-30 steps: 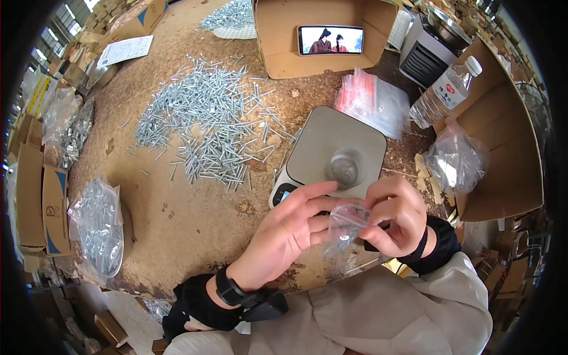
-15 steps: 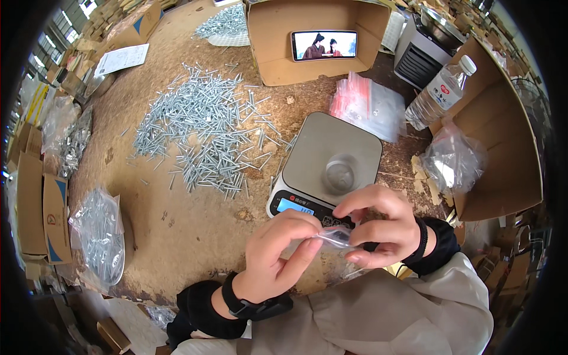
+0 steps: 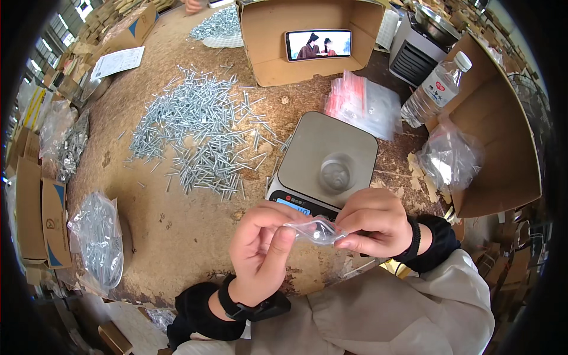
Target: The person scoops nails from a pile on a table and places them onto a digital scale. After checking the weight, they transfer the nails into a small plastic bag and seal it. This process is repeated multiple times throughout the video.
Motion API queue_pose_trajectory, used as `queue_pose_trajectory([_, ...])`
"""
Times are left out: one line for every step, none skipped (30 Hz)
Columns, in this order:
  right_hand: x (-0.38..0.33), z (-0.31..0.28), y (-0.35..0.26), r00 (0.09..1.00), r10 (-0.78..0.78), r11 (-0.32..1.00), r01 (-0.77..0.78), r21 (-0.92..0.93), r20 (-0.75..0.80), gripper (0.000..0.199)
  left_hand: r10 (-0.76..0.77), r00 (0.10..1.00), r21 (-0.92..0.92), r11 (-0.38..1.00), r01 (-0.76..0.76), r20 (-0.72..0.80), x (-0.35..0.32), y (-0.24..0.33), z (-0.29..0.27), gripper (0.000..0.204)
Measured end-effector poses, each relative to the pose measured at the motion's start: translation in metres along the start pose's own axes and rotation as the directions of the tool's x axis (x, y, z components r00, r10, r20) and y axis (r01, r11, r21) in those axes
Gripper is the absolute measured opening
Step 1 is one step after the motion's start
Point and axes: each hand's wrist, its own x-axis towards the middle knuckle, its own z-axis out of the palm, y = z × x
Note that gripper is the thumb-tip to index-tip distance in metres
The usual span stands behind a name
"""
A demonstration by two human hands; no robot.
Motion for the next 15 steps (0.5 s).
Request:
queue_pose_trajectory([0.0008,-0.0002,-0.0015,1.000,0.013,1.000,-0.013,-0.023,-0.008,0.016,-0.005,1.000,-0.008,1.000,0.005,-0.015,-0.0006,-0.0007,0.0012,0.009])
queue_pose_trajectory([0.0019,-0.0009,-0.0032,1.000,0.025,0.999,-0.026,-0.046,-0.016,0.016,-0.009,1.000,-0.005,1.000,0.009,-0.018,-0.0005,-0.0011,0.0025,0.009])
queue_pose_trajectory([0.0022,-0.0006,-0.0036,0.999,0.038,0.997,-0.039,-0.067,-0.024,0.016,-0.014,1.000,-0.001,1.000,0.014,-0.023,-0.0005,-0.0017,0.0035,0.009])
queue_pose_trajectory([0.0015,0.0003,-0.0022,0.999,0.025,0.996,-0.026,-0.079,-0.020,0.017,-0.018,0.999,0.004,1.000,0.019,-0.028,-0.0006,-0.0022,0.0045,0.008])
queue_pose_trajectory([0.0001,0.0012,-0.0002,1.000,0.011,0.996,-0.013,-0.092,-0.016,0.017,-0.016,1.000,-0.008,1.000,0.016,-0.027,-0.0008,-0.0026,0.0056,0.008])
queue_pose_trajectory([-0.0005,0.0012,0.0011,1.000,-0.003,0.994,0.001,-0.109,-0.014,0.018,-0.012,1.000,-0.022,1.000,0.011,-0.023,0.0001,-0.0033,0.0064,0.009])
queue_pose_trajectory([-0.0009,0.0011,0.0010,0.999,-0.035,0.993,0.030,-0.111,-0.039,0.019,-0.007,1.000,-0.036,0.999,0.007,-0.018,0.0007,-0.0037,0.0069,0.009])
queue_pose_trajectory([-0.0014,0.0010,0.0005,0.996,-0.066,0.992,0.059,-0.114,-0.065,0.019,-0.003,1.000,-0.011,1.000,0.002,-0.014,0.0009,-0.0042,0.0071,0.009])
queue_pose_trajectory([-0.0018,0.0008,0.0006,0.991,-0.099,0.989,0.089,-0.115,-0.089,0.020,0.002,1.000,0.015,1.000,-0.002,-0.011,0.0008,-0.0048,0.0070,0.009])
queue_pose_trajectory([-0.0023,0.0003,0.0011,0.988,-0.113,0.988,0.101,-0.117,-0.103,0.021,0.007,1.000,0.042,0.999,-0.007,-0.008,0.0008,-0.0051,0.0069,0.009])
queue_pose_trajectory([-0.0028,-0.0004,0.0016,0.985,-0.127,0.986,0.113,-0.119,-0.116,0.021,0.004,1.000,0.125,0.992,-0.006,0.019,0.0008,-0.0046,0.0058,0.010])
queue_pose_trajectory([-0.0032,-0.0010,0.0018,0.982,-0.140,0.985,0.124,-0.122,-0.129,0.022,-0.003,0.999,0.207,0.978,-0.007,0.046,0.0008,-0.0038,0.0042,0.011])
queue_pose_trajectory([-0.0030,-0.0012,0.0019,0.982,-0.144,0.983,0.128,-0.132,-0.118,0.022,-0.012,0.997,0.287,0.958,-0.010,0.073,0.0008,-0.0033,0.0033,0.011])
queue_pose_trajectory([-0.0025,-0.0013,0.0020,0.983,-0.149,0.981,0.133,-0.142,-0.106,0.023,-0.009,0.996,0.314,0.949,-0.019,0.087,0.0012,-0.0024,0.0036,0.012])
queue_pose_trajectory([-0.0022,-0.0014,0.0018,0.984,-0.153,0.979,0.137,-0.153,-0.095,0.023,-0.006,0.995,0.339,0.940,-0.029,0.102,0.0017,-0.0010,0.0042,0.012])
